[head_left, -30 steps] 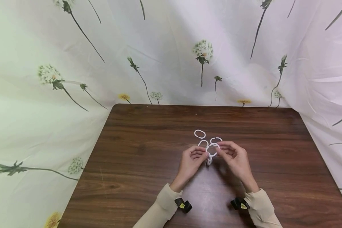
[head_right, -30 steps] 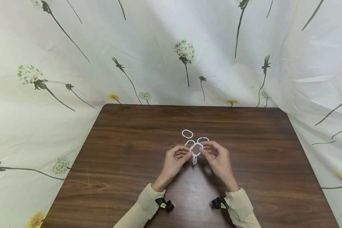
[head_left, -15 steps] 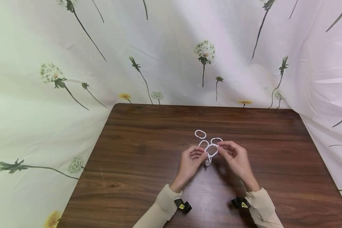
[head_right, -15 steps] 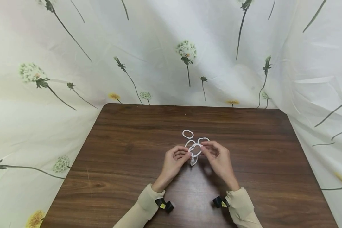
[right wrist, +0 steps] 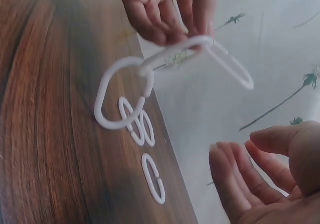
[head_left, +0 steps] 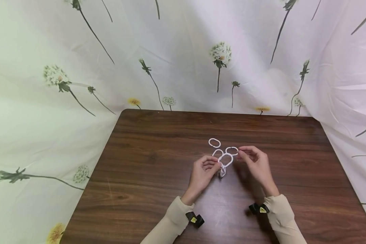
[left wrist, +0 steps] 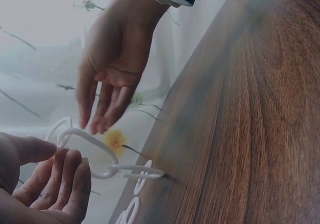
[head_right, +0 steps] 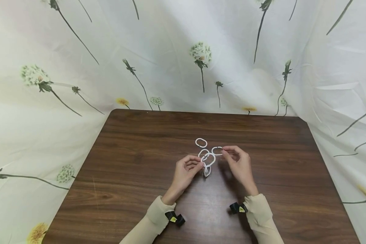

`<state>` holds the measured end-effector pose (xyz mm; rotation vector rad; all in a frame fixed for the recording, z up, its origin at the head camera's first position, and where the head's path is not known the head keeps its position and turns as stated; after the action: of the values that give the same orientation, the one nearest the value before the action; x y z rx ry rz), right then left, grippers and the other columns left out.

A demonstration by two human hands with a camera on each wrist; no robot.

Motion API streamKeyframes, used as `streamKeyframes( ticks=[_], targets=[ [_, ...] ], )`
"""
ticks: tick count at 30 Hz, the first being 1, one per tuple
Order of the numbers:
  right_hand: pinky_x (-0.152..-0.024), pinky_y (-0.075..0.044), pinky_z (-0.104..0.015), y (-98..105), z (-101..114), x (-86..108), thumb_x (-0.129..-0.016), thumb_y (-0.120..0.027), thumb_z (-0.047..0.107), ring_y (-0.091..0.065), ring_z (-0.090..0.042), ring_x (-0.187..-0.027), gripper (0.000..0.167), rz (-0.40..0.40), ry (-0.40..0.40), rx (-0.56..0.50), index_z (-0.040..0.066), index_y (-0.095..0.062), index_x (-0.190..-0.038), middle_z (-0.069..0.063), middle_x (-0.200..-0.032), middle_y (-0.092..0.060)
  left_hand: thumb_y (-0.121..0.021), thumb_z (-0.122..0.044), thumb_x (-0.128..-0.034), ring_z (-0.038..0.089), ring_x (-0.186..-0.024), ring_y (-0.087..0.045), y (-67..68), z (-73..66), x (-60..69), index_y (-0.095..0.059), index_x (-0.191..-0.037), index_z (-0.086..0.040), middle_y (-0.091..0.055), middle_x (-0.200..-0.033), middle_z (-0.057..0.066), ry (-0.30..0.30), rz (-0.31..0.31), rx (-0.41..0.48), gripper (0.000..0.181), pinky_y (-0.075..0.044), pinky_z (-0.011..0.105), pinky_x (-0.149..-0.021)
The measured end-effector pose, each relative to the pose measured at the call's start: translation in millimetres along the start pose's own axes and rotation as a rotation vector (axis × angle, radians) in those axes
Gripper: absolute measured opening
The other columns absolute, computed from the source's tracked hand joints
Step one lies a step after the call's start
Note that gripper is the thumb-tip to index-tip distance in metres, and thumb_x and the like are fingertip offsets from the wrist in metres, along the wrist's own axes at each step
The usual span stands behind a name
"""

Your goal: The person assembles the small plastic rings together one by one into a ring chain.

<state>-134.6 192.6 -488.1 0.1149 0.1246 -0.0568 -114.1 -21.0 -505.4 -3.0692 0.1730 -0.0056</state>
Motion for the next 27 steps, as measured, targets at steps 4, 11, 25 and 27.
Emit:
streamKeyframes(
  ticks=[4, 11, 25, 27],
  targets=[
    [-0.069, -0.065, -0.030, 7.3, -5.6, -4.5, -0.099, -0.069, 0.003, -0.075, -0.004, -0.077, 0.025, -0.035, -0.026, 0.058, -0.015, -0.066, -0.117, 0.017, -0.092, -0.074, -0.076, -0.003, -0.0927, 0.001, -0.078, -0.068, 1.0, -0.2, 0.2, -0.069, -0.108, 0.009, -0.073, -0.101, 0.033, 0.003, 0.001, -0.003, 0.021, -0.056, 0.013, -0.073],
    [-0.066, -0.066, -0.034, 15.6, -16.1, -10.2, -0.099, -0.071, 0.007, -0.074, -0.005, -0.077, 0.028, -0.047, -0.056, 0.121, -0.011, -0.067, -0.119, -0.013, -0.103, -0.077, -0.075, -0.002, -0.0933, 0.001, -0.076, -0.070, 1.2, 0.0, 0.1, -0.068, -0.108, 0.011, -0.072, -0.100, 0.035, 0.003, 0.000, 0.021, 0.021, -0.059, 0.015, -0.073],
    [-0.065, -0.064, -0.025, 16.6, -38.0, -14.1, -0.100, -0.068, 0.008, -0.072, 0.000, -0.080, 0.028, -0.037, -0.123, 0.201, -0.008, -0.066, -0.123, -0.034, -0.116, -0.070, -0.074, 0.000, -0.0932, 0.011, -0.075, -0.073, 0.3, 3.3, 0.1, -0.068, -0.109, 0.010, -0.072, -0.099, 0.035, 0.021, 0.011, 0.048, 0.020, -0.063, 0.024, -0.071],
    [-0.064, -0.063, -0.024, 17.0, -39.2, -14.3, -0.100, -0.069, 0.008, -0.072, 0.000, -0.079, 0.028, -0.039, -0.125, 0.217, -0.008, -0.066, -0.123, -0.033, -0.116, -0.070, -0.074, 0.000, -0.0934, 0.011, -0.075, -0.073, 0.6, 3.6, 0.2, -0.068, -0.109, 0.010, -0.072, -0.098, 0.034, 0.018, 0.010, 0.041, 0.019, -0.063, 0.026, -0.069]
  ],
)
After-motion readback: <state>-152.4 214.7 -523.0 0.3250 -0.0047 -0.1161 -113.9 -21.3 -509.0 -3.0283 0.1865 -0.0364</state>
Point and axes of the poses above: each hand's wrist, its own x-axis away from the middle knuckle, its own y-axis out of the back of the hand, z = x × y, the point moved 4 cm from there along -x, towards the middle knuckle
